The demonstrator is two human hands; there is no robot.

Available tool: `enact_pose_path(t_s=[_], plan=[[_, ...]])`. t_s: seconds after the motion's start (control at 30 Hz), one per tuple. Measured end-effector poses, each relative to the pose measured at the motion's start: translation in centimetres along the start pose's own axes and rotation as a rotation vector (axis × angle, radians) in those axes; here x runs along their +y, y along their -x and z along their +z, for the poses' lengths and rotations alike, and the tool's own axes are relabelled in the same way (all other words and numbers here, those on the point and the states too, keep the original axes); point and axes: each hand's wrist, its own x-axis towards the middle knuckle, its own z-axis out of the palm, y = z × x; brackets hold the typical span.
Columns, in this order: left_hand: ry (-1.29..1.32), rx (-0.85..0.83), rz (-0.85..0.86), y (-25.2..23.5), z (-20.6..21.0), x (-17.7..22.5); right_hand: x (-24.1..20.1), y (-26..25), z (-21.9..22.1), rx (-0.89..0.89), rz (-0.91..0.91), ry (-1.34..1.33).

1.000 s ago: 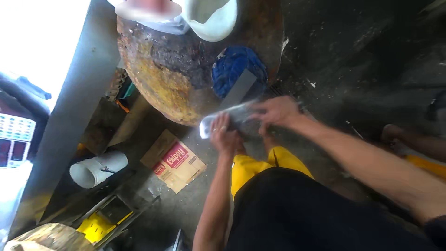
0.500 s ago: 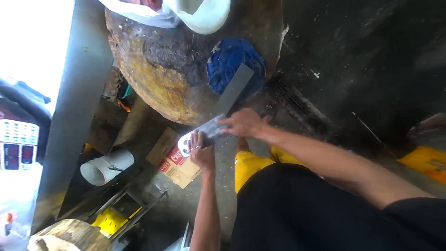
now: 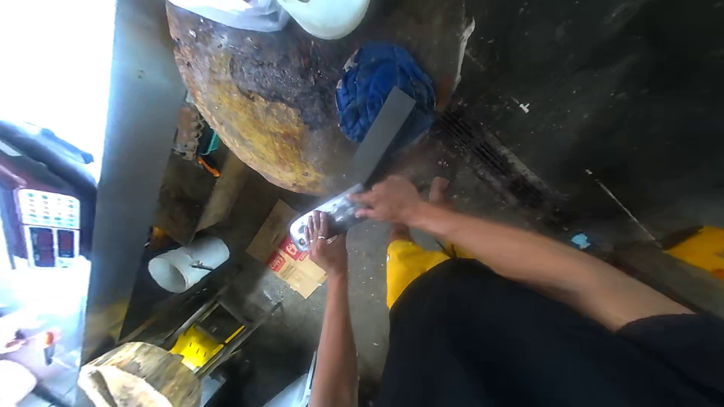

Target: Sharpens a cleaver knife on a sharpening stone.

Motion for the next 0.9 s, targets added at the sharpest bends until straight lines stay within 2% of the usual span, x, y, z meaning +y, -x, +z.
enact_pose_path(t_s=[0.07, 0.2, 0.27, 0.33, 0.37, 0.47, 0.53, 0.57, 0.63, 0.8, 0.87, 0.9], plan=[[-0.007, -0.012, 0.007, -1.4, 1.0, 2.9, 1.7, 1.0, -1.8, 0.03, 0.022, -0.029], [0.124, -0.174, 0.168, -5.8, 5.7, 15.0, 10.2, 7.8, -9.2, 0.239, 0.286, 0.094], [0.143, -0.252, 0.223, -7.5, 8.4, 18.4, 13.1, 9.5, -12.1, 0.356, 0.337, 0.183], [0.124, -0.299, 0.225, -7.8, 7.9, 17.6, 11.9, 9.0, -12.5, 0.339, 0.369, 0.2], [0.099, -0.293, 0.195, -7.6, 6.7, 15.6, 10.1, 7.4, -11.6, 0.295, 0.348, 0.192], [-0.004, -0.204, 0.033, -3.9, 1.4, 6.0, 3.0, 1.9, -5.8, 0.067, 0.211, 0.129], [-0.068, -0.102, -0.057, -2.1, -0.5, 2.8, 0.2, -0.5, -3.4, -0.052, 0.085, 0.093], [-0.067, -0.075, -0.077, -1.7, -0.8, 2.9, 0.1, -0.6, -3.1, -0.084, 0.048, 0.084], [-0.01, -0.089, -0.063, -2.9, 0.5, 6.2, 2.4, 0.9, -4.4, -0.025, 0.051, 0.096], [0.134, -0.201, 0.171, -8.2, 8.6, 19.3, 12.0, 10.2, -13.0, 0.25, 0.374, 0.182], [0.192, -0.222, 0.222, -8.7, 9.3, 19.9, 12.2, 10.9, -13.7, 0.296, 0.409, 0.216], [0.213, -0.249, 0.215, -8.2, 8.1, 18.1, 11.1, 9.9, -12.7, 0.28, 0.393, 0.21]])
